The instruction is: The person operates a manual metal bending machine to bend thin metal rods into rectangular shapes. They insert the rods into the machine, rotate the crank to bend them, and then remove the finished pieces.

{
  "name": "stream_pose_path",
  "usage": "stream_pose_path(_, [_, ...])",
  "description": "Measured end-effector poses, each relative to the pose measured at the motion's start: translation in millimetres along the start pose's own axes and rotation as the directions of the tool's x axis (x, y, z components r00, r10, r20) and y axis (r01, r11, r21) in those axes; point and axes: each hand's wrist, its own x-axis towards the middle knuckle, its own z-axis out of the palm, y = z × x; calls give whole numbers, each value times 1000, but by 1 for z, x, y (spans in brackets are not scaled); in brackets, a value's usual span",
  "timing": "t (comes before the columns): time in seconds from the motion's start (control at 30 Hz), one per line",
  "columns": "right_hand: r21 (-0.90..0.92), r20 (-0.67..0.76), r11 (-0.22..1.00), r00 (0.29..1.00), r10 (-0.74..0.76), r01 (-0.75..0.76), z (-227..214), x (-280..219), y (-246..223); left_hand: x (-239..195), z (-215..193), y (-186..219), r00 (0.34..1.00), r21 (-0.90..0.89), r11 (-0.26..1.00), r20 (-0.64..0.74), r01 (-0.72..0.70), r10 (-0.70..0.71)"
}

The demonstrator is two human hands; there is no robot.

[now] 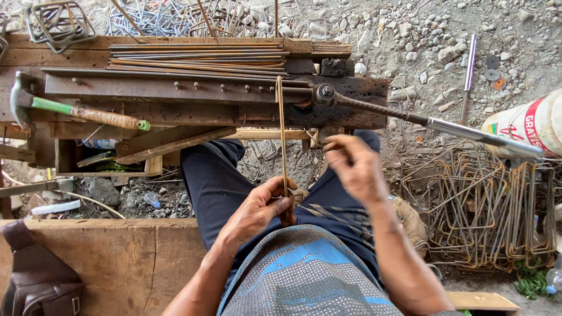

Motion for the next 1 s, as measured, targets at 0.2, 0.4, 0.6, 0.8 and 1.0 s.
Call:
stream_pose_path(0.2, [335, 217, 927, 971, 97, -167, 53, -7, -39, 20, 7, -18, 997, 178, 982, 35, -70, 65])
stream_pose_path(0.4, [-48, 98, 995, 991, -86, 91, -16, 48, -6, 62, -22, 31, 846, 797, 574, -166, -188, 507])
stream_pose_path(0.6, [-101, 316, 903, 874, -370, 418, -67, 112, -2, 134, -47, 84, 644, 831, 336, 35, -444, 765])
stream_pose_path(0.8, [-148, 409, 897, 851, -329, 417, -72, 141, 23, 160, -65, 66, 646, 824, 338, 44, -455, 762])
stream_pose_path(1.0, [-183, 367, 880, 861, -352, 438, -60, 143, 29, 163, -72, 57, 684, 822, 373, 27, -430, 729])
